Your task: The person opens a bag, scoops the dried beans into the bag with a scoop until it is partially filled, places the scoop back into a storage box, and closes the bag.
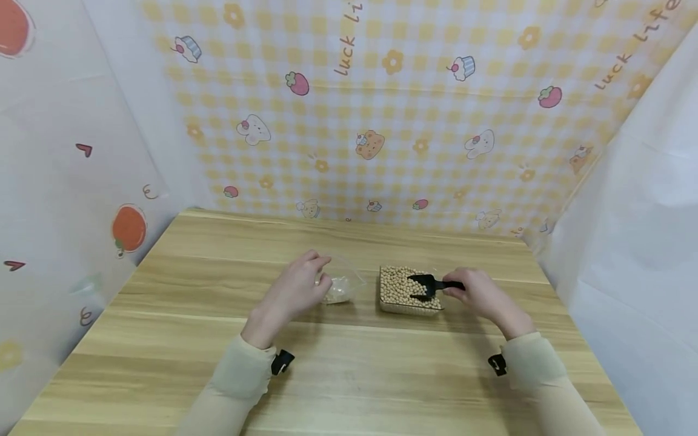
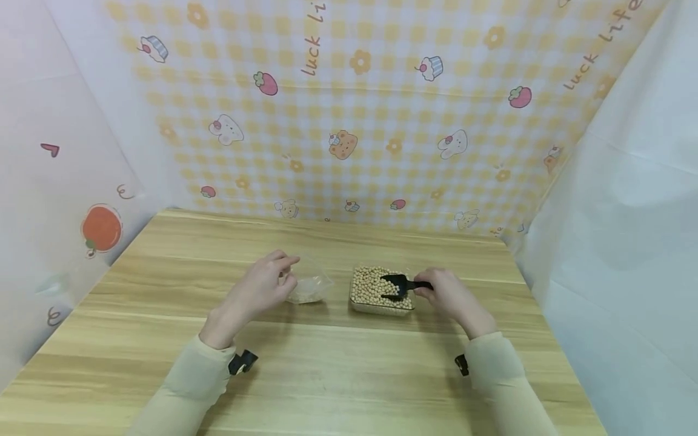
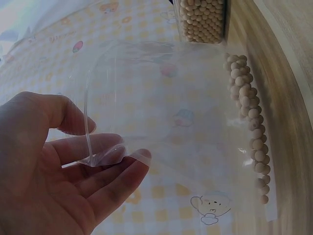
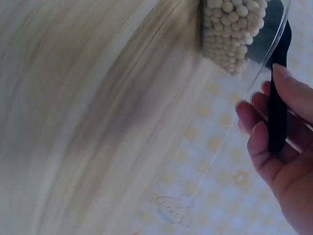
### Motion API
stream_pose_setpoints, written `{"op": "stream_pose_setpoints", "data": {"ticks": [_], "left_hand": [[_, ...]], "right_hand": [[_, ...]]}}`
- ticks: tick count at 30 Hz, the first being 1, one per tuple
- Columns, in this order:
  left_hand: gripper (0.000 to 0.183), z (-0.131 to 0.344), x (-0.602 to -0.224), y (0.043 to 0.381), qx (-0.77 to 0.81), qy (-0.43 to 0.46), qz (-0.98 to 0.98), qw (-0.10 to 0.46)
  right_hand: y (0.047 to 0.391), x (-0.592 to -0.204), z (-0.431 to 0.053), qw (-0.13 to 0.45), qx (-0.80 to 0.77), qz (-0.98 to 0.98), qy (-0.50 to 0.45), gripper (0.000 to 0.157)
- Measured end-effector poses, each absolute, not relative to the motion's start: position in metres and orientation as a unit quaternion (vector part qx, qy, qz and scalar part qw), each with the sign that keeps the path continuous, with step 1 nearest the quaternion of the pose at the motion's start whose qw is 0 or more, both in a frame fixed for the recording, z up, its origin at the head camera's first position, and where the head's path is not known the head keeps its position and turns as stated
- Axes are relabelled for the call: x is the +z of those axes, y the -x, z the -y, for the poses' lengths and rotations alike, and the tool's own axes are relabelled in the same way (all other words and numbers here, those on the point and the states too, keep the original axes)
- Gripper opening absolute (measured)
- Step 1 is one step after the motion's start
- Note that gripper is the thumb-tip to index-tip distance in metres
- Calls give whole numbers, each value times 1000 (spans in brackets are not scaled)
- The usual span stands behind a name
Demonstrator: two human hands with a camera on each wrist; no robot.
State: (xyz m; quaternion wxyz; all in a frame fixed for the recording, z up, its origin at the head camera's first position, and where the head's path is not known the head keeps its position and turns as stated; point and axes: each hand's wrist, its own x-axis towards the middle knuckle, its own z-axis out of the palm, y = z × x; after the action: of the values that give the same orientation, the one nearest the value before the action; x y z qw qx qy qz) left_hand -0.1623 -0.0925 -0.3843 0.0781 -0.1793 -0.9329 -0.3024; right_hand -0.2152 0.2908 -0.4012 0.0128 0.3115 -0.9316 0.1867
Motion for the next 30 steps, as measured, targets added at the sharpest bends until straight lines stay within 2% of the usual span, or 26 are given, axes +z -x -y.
{"op": "stream_pose_setpoints", "data": {"ticks": [11, 18, 24, 30], "left_hand": [[42, 92, -385, 164, -301, 189, 931, 79], [42, 94, -387, 164, -301, 186, 932, 77], [43, 94, -387, 165, -309, 181, 931, 70], [44, 94, -387, 166, -311, 174, 932, 65]], "right_hand": [[214, -417, -305, -17, 258, 933, -249, 31], [210, -426, -310, -44, 306, 931, -194, 31], [206, -436, -315, -41, 360, 919, -158, 32], [203, -428, -318, -40, 376, 916, -138, 34]]}}
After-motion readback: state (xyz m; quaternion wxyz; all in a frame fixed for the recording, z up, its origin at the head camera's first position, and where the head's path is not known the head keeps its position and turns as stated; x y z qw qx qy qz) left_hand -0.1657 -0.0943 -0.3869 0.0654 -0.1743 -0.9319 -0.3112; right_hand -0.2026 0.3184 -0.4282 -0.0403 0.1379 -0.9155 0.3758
